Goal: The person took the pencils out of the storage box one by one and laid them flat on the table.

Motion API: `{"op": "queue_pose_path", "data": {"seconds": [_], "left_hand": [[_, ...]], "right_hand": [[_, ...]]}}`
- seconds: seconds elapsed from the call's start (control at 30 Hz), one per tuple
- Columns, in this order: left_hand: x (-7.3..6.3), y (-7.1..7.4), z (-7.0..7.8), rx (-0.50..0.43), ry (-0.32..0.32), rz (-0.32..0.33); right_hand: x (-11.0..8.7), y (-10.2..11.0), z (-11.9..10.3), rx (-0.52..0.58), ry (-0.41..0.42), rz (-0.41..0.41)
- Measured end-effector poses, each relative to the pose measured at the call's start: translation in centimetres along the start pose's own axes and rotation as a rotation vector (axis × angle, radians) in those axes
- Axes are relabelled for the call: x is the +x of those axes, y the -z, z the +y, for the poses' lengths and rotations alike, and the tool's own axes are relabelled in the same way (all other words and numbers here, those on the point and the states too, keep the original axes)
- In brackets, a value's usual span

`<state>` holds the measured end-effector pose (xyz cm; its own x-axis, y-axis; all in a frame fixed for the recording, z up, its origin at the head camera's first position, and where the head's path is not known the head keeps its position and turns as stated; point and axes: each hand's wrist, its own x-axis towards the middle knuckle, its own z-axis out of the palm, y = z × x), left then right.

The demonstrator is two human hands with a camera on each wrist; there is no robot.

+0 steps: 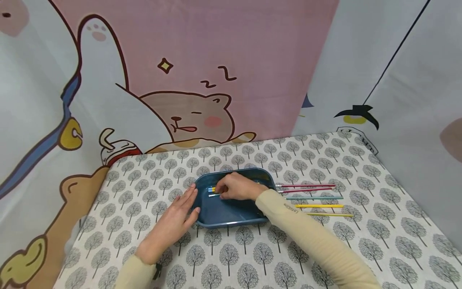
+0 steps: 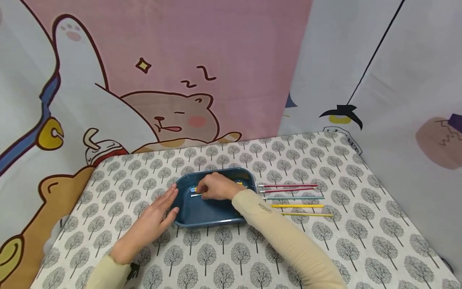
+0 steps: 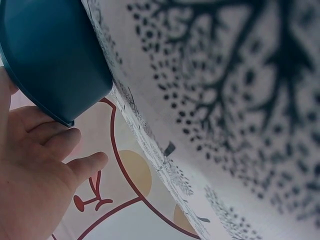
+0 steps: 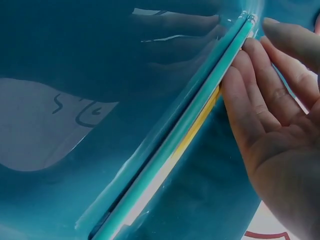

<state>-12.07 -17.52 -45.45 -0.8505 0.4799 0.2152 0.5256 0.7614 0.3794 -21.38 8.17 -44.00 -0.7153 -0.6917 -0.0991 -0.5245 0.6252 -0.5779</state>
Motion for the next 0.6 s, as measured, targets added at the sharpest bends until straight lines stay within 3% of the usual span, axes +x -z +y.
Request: {"op": "queue_pose_path", "data": {"seconds": [0.6], "left_hand": [[0.12, -0.03, 0.01, 0.003, 0.007, -0.006]], "right_hand": [[0.22, -0.28, -0.61, -0.106, 0.003, -0.025]]}}
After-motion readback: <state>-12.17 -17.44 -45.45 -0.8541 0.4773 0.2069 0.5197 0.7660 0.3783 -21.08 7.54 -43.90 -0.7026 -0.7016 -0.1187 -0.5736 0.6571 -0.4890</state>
